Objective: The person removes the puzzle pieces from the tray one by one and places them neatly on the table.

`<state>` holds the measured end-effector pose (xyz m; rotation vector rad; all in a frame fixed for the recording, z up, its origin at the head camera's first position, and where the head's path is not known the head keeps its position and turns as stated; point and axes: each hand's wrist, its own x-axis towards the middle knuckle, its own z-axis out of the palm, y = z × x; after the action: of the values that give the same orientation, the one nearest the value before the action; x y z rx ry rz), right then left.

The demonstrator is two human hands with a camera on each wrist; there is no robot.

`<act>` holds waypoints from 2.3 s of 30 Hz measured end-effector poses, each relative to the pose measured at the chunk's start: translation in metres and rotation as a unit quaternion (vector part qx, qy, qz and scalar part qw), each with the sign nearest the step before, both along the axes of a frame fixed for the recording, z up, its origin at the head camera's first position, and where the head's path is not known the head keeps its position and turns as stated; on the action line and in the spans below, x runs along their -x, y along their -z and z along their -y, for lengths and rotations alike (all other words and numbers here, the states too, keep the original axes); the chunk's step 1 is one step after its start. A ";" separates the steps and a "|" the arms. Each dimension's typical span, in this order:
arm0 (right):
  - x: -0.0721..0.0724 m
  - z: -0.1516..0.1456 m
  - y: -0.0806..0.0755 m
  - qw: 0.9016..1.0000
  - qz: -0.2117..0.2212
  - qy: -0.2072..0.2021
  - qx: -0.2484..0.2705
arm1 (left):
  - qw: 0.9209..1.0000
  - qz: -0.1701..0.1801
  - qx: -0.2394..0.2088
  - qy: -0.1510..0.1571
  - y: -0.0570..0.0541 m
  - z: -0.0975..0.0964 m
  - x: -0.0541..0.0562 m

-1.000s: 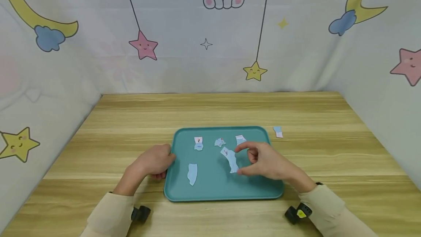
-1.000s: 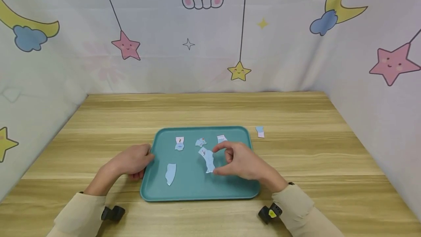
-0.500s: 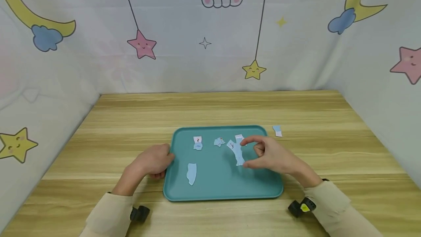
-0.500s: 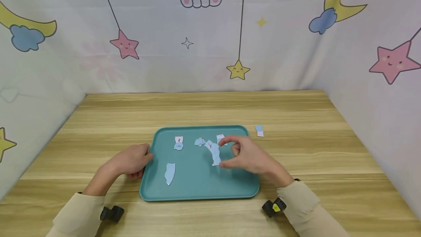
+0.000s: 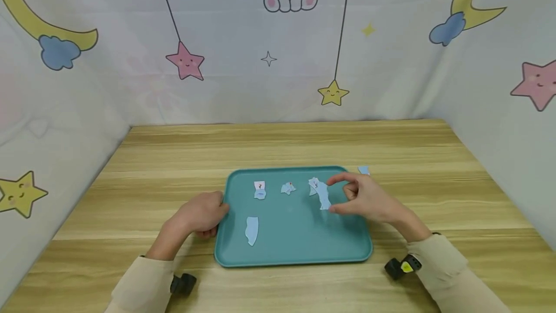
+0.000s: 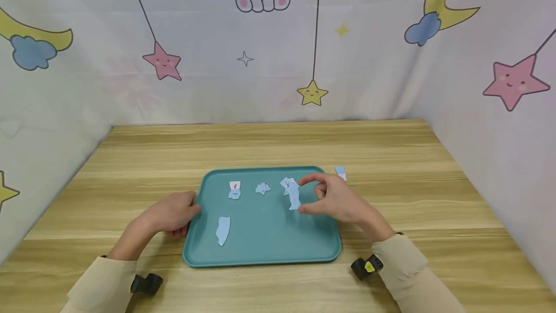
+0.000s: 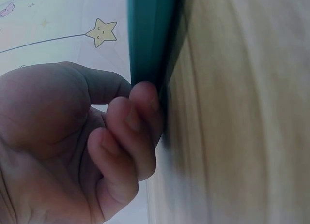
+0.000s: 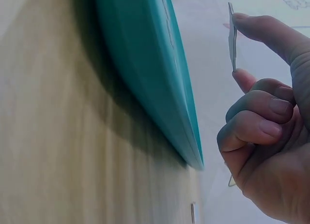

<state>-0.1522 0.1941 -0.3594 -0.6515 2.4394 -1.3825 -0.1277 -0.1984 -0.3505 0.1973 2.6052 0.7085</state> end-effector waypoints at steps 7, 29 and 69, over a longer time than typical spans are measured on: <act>0.005 -0.011 -0.001 1.000 0.012 0.012 -0.003 | 1.000 0.000 -0.003 -0.002 0.000 0.000 -0.001; 0.010 -0.028 0.000 1.000 0.012 0.023 -0.011 | 1.000 0.000 -0.003 -0.001 0.000 0.001 0.000; 0.013 -0.058 -0.004 0.998 0.014 0.056 -0.016 | 1.000 0.003 0.003 -0.003 0.000 0.001 -0.001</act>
<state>-0.1657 0.2521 -0.3554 -0.4919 2.5032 -1.3805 -0.1267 -0.1991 -0.3502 0.1859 2.6018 0.7023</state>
